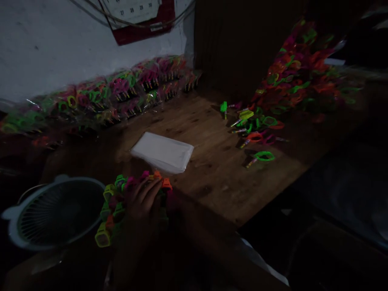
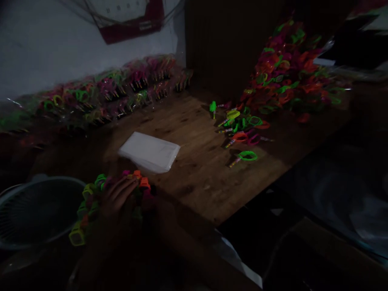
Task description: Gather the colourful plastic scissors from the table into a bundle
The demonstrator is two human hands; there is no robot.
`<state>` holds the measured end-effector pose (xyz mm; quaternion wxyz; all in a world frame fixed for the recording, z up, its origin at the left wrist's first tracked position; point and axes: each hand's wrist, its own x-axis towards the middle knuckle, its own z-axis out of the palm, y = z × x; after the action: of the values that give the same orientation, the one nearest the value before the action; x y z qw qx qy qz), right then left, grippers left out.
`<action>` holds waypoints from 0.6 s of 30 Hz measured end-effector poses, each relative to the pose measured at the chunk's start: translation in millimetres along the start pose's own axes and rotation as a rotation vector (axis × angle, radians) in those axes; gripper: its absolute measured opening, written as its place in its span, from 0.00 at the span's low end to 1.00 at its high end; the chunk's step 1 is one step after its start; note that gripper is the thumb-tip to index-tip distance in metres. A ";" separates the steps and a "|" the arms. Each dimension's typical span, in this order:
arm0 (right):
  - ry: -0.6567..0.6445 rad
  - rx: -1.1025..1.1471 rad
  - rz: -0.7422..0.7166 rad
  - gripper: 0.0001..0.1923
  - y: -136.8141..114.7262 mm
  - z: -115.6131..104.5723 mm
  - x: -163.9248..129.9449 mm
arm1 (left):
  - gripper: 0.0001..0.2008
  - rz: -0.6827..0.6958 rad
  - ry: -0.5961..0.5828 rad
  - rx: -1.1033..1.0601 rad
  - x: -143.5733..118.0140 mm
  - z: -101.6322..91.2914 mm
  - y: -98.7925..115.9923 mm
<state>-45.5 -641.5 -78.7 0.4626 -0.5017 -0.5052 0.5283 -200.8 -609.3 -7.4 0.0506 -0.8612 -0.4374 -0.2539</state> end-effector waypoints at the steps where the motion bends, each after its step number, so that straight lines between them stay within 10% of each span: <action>1: -0.018 -0.002 0.010 0.12 1.4 2.5 -1.0 | 0.20 -0.041 -0.026 -0.006 2.4 -2.8 7.7; 7: -0.112 -0.184 0.070 0.11 0.5 5.2 -6.8 | 0.17 0.015 -0.208 0.062 7.3 -5.1 25.1; 18: -0.334 -0.559 -0.147 0.12 -46.7 -43.2 11.3 | 0.17 0.039 -0.033 0.141 -8.1 24.2 9.8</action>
<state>-4.0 -624.4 -32.2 0.2547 -0.4778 -0.7341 0.4097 -187.7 -613.7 -31.0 0.1091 -0.8679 -0.4380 -0.2072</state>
